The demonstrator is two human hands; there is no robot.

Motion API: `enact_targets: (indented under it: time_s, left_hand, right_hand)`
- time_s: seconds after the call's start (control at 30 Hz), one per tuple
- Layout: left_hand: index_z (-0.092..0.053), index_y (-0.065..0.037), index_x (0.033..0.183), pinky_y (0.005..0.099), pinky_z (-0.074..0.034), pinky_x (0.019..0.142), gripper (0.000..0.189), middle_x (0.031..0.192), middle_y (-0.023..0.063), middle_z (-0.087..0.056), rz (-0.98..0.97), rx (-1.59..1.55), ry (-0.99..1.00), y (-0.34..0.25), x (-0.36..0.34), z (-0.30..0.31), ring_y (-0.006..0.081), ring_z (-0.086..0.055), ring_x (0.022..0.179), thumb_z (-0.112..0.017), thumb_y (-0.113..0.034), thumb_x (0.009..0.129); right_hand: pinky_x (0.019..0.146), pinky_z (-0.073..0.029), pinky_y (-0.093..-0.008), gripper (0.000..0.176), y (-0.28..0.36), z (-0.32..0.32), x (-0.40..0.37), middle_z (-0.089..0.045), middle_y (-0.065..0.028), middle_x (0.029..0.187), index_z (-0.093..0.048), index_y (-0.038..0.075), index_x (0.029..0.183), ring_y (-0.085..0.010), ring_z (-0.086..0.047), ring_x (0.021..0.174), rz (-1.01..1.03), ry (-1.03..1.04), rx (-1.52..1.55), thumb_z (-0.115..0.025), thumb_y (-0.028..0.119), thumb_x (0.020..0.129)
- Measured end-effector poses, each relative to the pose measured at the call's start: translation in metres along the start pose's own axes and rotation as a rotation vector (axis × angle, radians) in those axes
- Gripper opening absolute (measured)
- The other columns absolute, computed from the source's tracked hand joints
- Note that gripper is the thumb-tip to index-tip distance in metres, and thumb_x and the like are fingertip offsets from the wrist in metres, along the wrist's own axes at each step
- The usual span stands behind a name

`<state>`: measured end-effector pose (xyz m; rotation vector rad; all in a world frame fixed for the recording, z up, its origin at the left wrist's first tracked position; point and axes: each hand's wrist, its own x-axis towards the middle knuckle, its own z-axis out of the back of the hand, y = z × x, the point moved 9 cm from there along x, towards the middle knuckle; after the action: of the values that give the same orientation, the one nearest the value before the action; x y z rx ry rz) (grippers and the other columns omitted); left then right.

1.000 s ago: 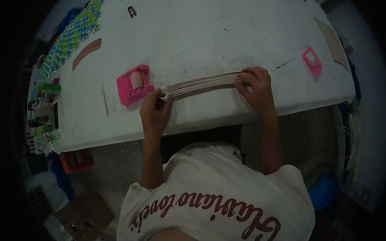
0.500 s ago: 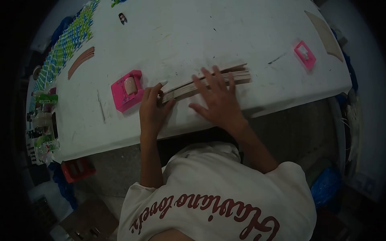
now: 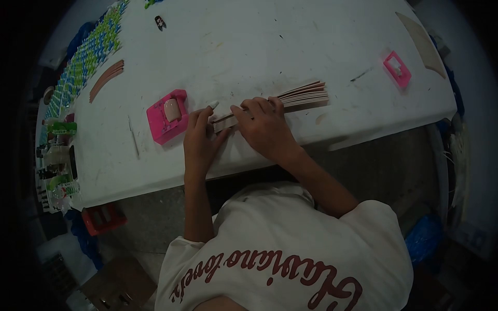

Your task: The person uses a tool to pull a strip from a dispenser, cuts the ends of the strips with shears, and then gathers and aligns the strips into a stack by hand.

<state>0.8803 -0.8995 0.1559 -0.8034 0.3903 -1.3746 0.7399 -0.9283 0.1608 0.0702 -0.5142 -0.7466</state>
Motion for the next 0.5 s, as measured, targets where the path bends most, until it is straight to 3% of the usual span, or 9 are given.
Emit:
enact_targets:
  time_s: [0.03,0.17,0.33,0.5]
  left_hand:
    - [-0.057,-0.006,0.126,0.0298,-0.05,0.07,0.06,0.103,0.0068,-0.061,-0.05,0.021,-0.015,-0.002,0.001,0.001,0.0168,-0.057,0.077,-0.083,-0.006,0.071]
    - [-0.057,-0.005,0.126,0.0292,-0.05,0.069,0.06,0.102,0.0078,-0.063,-0.112,0.078,0.002,0.0,-0.003,0.0,0.0163,-0.058,0.076,-0.083,-0.005,0.071]
    - [-0.057,-0.003,0.125,0.0289,-0.052,0.069,0.057,0.106,0.0095,-0.066,-0.097,-0.117,0.043,0.004,0.003,-0.006,0.0156,-0.062,0.079,-0.08,0.0,0.073]
    - [-0.057,-0.002,0.125,0.0285,-0.052,0.069,0.054,0.105,0.0085,-0.065,-0.06,-0.127,0.113,0.003,0.007,-0.005,0.0149,-0.062,0.08,-0.076,0.003,0.075]
  right_hand:
    - [0.103,-0.032,-0.0484,0.044,0.0,0.001,0.0,-0.057,-0.0044,0.115,-0.063,0.012,0.123,-0.0209,-0.051,0.111,0.021,-0.026,-0.01,-0.071,0.027,0.083]
    - [0.106,-0.031,-0.0513,0.047,0.006,-0.006,-0.004,-0.056,-0.0067,0.119,-0.06,0.011,0.125,-0.0232,-0.05,0.119,0.003,0.024,-0.042,-0.071,0.029,0.083]
    - [0.114,-0.022,-0.0602,0.064,0.017,-0.006,-0.006,-0.047,-0.0132,0.142,-0.05,0.01,0.137,-0.0332,-0.034,0.141,-0.011,0.113,0.09,-0.07,0.039,0.085]
    - [0.116,-0.019,-0.059,0.074,0.03,-0.009,-0.01,-0.04,-0.0111,0.151,-0.045,0.012,0.145,-0.0332,-0.03,0.144,0.012,0.18,0.056,-0.07,0.044,0.083]
